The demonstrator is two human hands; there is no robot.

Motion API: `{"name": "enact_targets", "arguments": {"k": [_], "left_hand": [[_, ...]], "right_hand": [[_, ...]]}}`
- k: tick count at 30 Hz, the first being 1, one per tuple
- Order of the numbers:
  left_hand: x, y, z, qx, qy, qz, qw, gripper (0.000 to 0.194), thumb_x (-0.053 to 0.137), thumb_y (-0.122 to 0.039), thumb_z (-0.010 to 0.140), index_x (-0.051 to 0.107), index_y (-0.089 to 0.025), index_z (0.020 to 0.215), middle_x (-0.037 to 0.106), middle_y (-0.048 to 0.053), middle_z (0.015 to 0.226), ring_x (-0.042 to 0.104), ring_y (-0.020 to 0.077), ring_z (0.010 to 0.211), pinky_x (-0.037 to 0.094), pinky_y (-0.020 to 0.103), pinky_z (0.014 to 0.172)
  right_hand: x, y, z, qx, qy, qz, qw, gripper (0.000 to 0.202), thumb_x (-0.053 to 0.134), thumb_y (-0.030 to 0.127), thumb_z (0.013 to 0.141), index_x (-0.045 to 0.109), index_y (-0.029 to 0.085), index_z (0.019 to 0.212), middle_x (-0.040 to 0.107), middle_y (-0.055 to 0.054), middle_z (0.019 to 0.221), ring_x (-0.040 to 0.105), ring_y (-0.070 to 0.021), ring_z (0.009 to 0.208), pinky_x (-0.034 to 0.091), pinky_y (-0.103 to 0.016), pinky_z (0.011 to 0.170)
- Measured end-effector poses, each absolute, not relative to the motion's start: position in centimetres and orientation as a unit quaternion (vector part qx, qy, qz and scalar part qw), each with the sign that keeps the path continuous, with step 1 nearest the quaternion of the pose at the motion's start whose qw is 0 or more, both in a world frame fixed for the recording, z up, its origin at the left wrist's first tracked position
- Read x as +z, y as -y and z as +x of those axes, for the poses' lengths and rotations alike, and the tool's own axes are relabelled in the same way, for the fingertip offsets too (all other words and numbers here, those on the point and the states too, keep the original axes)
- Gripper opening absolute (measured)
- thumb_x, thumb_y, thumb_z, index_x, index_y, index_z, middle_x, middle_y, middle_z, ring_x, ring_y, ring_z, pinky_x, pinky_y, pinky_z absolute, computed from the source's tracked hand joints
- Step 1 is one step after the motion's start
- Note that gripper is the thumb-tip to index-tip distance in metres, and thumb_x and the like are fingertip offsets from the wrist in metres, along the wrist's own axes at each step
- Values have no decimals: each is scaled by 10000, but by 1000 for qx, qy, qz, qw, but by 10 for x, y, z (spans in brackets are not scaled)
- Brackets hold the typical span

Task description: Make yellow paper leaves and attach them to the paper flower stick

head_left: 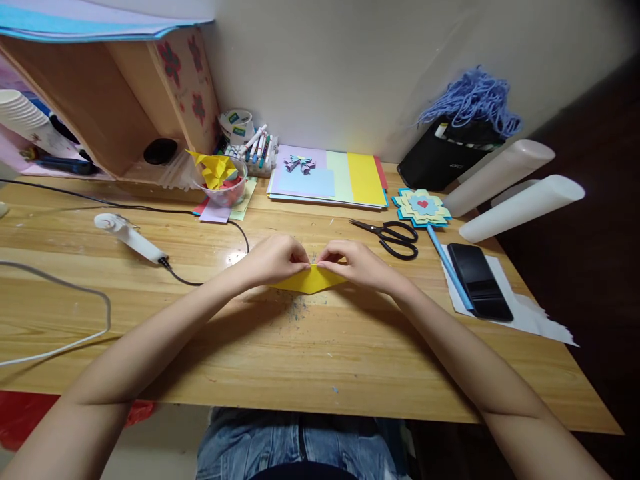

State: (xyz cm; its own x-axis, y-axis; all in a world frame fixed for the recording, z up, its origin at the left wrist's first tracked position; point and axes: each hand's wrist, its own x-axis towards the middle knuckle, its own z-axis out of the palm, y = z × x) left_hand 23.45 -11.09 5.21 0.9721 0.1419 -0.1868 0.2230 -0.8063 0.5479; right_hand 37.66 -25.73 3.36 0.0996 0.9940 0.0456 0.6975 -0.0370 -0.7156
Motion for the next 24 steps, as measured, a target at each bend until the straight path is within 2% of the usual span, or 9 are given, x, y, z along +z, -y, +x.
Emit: {"name": "enact_targets", "arguments": {"k": [4,8,14,19,24], "left_hand": [[36,98,240,-106,-71,929,346,260,505,-280,768,705,-141,858,703,58,781,584,141,669,376,227,582],[30,90,242,-81,-59,945,312,238,507,-218,750,704,-151,866,702,59,814,589,138,688,386,225,609],[38,96,239,-32,-50,985,162,227,492,-134,744,701,-184,816,683,49,813,596,159,703,370,236,592],[46,113,238,-62,-19,998,-17,177,496,-102,780,670,-134,767,642,83,754,600,197,705,378,280,613],[38,135,230,-24,-3,992,-122,145,485,-42,768,622,-89,754,615,114,753,590,227,719,396,310,615]], "right_hand": [[21,254,383,247,633,-674,288,128,519,213,818,637,166,807,649,-37,784,579,-129,688,447,-245,622],[7,252,390,174,662,-669,288,115,519,193,827,630,167,820,632,-44,782,566,-142,721,437,-258,642],[-11,250,394,39,731,-620,282,140,480,203,864,612,159,846,618,-67,804,548,-158,760,439,-274,669],[-14,255,393,-91,786,-581,189,226,390,157,899,615,145,901,631,-83,830,544,-163,744,431,-276,645],[-8,261,389,-144,805,-564,116,296,318,121,919,609,129,975,628,-100,861,554,-163,767,439,-282,653]]}}
